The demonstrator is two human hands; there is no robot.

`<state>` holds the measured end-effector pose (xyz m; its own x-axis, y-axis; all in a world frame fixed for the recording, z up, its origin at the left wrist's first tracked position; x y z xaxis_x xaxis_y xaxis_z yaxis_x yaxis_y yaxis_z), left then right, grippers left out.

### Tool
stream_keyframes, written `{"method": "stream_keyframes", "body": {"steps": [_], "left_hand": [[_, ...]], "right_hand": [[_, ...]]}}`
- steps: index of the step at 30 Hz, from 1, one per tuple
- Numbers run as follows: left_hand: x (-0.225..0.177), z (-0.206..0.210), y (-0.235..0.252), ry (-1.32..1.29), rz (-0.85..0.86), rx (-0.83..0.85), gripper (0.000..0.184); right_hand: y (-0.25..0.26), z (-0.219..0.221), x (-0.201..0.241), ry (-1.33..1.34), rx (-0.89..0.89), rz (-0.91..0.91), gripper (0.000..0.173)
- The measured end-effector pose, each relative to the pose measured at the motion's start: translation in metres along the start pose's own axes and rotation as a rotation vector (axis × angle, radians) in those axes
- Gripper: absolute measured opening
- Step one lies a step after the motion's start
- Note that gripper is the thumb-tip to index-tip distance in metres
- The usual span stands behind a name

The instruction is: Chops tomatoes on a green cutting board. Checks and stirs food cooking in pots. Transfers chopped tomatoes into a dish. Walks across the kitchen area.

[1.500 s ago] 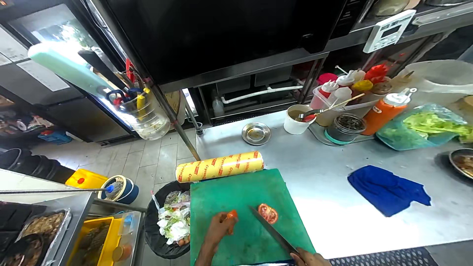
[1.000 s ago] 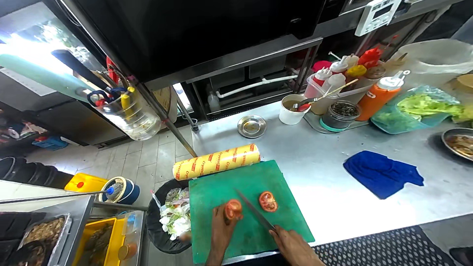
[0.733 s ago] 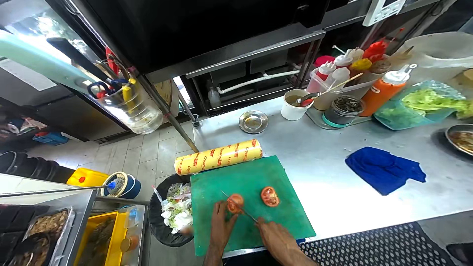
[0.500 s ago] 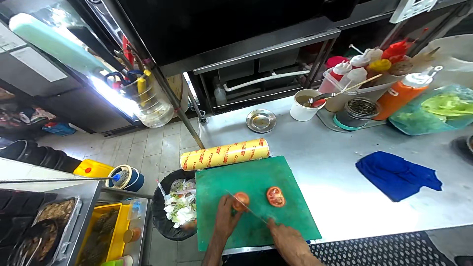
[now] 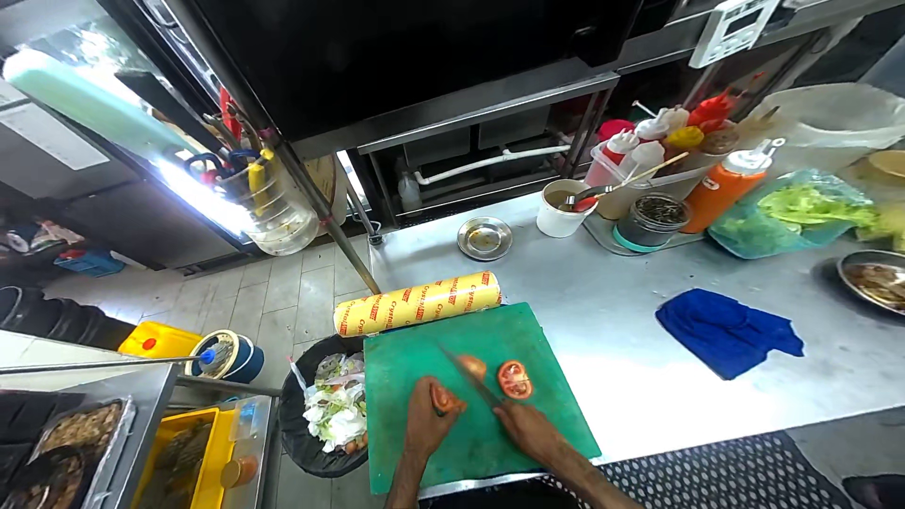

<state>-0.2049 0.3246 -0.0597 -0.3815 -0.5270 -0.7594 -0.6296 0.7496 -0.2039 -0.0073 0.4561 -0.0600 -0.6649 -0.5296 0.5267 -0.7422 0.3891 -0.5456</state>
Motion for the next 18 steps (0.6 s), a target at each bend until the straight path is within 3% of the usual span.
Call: {"method": "stream_keyframes", "body": {"steps": [2, 5, 9, 13, 18], "left_hand": [[-0.015, -0.014, -0.002, 0.12, -0.072, 0.043, 0.067], [-0.043, -0.034, -0.004, 0.446, -0.254, 0.265, 0.072], [-0.06, -0.027, 0.006, 0.721, -0.355, 0.436, 0.075], [-0.05, -0.003, 0.015, 0.622, -0.278, 0.337, 0.072], [-0.02, 0.007, -0.007, 0.32, -0.152, 0.089, 0.048]], "right_hand": [[-0.009, -0.001, -0.01, -0.01, -0.016, 0.045, 0.05], [-0.016, -0.002, -0.01, -0.041, 0.007, 0.085, 0.049], [-0.021, -0.003, 0.001, -0.041, 0.005, 0.127, 0.048], [-0.029, 0.005, 0.012, -0.065, 0.01, 0.158, 0.048], [-0.035, 0.009, 0.019, -0.1, -0.007, 0.202, 0.049]]}}
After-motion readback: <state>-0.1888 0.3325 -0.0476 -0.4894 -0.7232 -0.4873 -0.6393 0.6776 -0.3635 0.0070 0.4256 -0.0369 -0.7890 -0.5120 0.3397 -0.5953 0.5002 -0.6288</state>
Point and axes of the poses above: each hand's wrist, its own y-axis towards the middle knuckle, its own z-axis out of the palm, x = y × z, the point moved 4 cm from there along y, towards the middle knuckle, and after that the axes turned 10 degrees about -z, right-handed, at the moved point
